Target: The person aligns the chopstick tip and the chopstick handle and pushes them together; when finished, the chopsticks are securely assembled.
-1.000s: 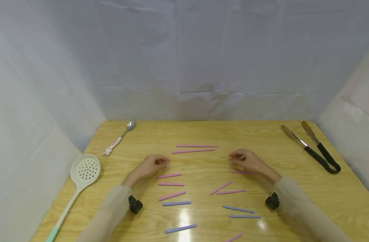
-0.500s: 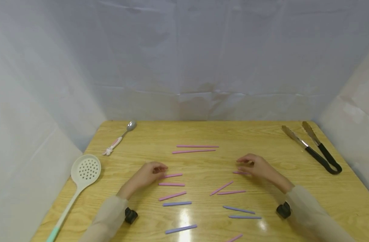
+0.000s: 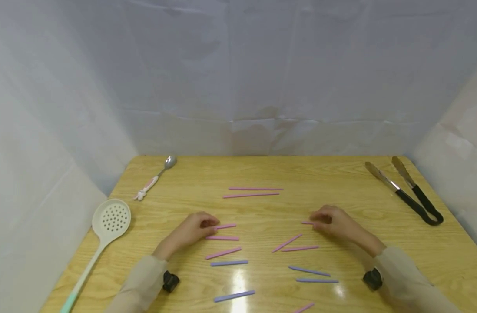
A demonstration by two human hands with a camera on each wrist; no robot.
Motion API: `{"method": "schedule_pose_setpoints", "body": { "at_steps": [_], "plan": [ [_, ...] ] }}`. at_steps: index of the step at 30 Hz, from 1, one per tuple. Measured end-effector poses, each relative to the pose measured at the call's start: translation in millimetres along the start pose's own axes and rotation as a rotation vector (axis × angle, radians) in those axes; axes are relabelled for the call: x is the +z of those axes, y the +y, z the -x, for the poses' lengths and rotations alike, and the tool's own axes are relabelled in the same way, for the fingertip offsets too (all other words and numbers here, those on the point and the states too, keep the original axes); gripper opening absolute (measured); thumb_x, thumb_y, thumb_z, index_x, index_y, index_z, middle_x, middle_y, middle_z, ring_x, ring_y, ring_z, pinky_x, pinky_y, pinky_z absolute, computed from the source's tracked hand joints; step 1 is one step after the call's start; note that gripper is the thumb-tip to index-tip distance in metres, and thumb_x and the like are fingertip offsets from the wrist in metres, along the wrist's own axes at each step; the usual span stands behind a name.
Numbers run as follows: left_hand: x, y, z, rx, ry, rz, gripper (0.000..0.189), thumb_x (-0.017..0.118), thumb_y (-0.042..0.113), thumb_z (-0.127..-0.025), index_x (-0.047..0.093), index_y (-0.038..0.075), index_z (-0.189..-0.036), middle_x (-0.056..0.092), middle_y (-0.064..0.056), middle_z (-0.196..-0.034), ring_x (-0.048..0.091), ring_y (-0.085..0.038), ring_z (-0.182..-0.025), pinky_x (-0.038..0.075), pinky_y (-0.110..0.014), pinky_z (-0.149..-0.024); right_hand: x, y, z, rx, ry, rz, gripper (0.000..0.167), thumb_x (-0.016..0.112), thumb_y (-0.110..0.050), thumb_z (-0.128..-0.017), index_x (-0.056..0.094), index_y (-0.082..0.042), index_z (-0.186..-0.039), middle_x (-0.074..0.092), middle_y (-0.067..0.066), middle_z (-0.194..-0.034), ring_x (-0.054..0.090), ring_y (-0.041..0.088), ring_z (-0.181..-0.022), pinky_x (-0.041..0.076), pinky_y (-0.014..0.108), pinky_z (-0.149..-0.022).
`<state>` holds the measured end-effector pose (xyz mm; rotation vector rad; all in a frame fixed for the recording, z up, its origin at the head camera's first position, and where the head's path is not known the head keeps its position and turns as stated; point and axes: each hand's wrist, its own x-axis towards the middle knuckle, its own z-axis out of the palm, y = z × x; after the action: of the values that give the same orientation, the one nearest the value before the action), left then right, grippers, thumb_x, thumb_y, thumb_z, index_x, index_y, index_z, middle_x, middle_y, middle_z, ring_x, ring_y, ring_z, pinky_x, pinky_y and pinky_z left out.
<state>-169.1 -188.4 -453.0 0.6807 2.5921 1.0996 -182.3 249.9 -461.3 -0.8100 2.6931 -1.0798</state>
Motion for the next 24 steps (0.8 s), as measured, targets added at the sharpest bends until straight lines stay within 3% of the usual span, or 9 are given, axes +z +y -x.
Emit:
{"method": "schedule_pose_setpoints", "body": {
  "at_steps": [12,24],
  "plan": [
    [3.2,1.3,-3.4,0.012,0.000,-0.070,0.014,0.062,0.006,-0.091,0.070,0.002,-0.102,0.064,-0.002,-0.090,0.056,-0.012,-0.083,0.049,-0.024,-0.072,0.3,0.6,-2.2,0.015,-0.008,0.041,0.012,0.066,-0.002,-0.086,0.070,0.000,-0.097,0.062,0.002,-0.086,0.053,0.005,-0.076,0.048,0.022,-0.065],
    [2.3,2.7,-2.1,0.009,-0.004,-0.071,0.014,0.060,0.008,-0.093,0.069,0.002,-0.102,0.063,-0.002,-0.090,0.054,-0.011,-0.081,0.048,-0.023,-0.070,0.7,0.4,-1.3,0.021,-0.030,0.033,0.010,0.064,-0.001,-0.087,0.069,-0.001,-0.097,0.063,0.004,-0.089,0.052,0.003,-0.075,0.049,0.022,-0.064]
  ]
}}
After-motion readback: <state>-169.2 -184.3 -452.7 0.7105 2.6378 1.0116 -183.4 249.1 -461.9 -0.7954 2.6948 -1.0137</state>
